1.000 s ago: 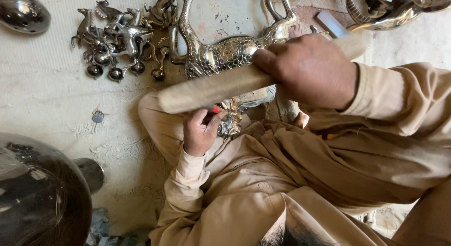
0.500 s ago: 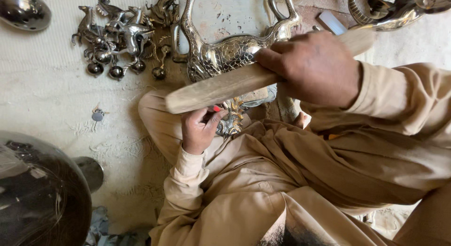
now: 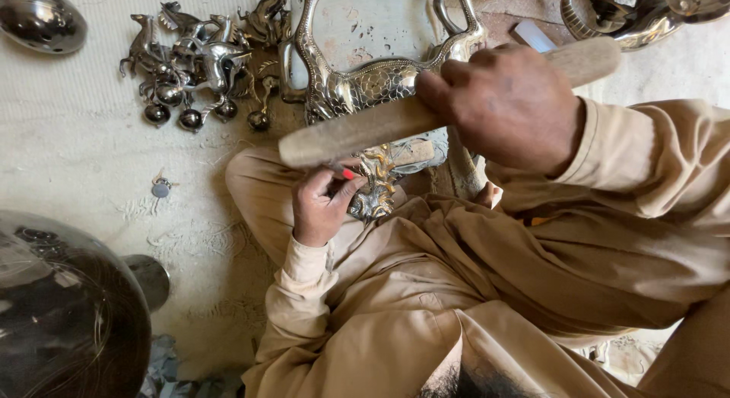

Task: The person sits on the floor and uses a wooden mallet and a small chisel to engrave scale patterns onto a silver horse figurine. The person repeatedly taps the chisel along the figurine's body and neck, repositioning the object as needed.

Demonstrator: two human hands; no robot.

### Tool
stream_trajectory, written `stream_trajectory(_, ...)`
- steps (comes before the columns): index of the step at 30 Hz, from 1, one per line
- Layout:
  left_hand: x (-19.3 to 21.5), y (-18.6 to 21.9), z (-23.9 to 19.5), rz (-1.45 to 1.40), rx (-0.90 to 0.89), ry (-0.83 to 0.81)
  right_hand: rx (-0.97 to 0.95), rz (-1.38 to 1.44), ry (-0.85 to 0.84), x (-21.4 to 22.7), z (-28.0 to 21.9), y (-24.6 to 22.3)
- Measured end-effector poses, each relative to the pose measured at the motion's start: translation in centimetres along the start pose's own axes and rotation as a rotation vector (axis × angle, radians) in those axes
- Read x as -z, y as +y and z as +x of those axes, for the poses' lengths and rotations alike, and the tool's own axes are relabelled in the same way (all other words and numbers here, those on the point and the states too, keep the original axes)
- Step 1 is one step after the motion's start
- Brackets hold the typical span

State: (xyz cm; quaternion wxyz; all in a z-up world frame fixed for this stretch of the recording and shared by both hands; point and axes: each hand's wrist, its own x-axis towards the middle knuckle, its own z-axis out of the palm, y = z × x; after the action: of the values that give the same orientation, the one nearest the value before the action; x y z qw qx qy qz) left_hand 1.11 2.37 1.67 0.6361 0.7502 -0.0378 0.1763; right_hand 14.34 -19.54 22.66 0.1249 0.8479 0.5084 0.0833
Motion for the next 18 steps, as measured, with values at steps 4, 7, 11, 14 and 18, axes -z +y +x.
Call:
stream_trajectory(4, -0.1, -0.8, -0.2, -0.013, -0.058, -0.002, -0.011, 0.247, 0.071, 0.4, 0.0, -0.2)
stream_trajectory(7, -0.3, -1.2, -0.6, 0.059, 0.053, 0.025, 0.019, 0.159, 0.078, 0.5, 0.3, -0.2)
stream_trajectory(11, -0.1, -1.4, -0.5, -0.056, 0.083, -0.006, 0.010, 0.155, 0.097, 0.7, 0.4, -0.4)
stream_trajectory(14, 0.1, -1.5, -0.5, -0.040, 0.040, -0.027, 0.028, 0.072, 0.069, 0.7, 0.5, -0.5)
stream_trajectory(18, -0.1, -1.5, -0.6, -0.087, 0.062, 0.006, 0.035, 0.194, 0.063, 0.3, 0.3, -0.3)
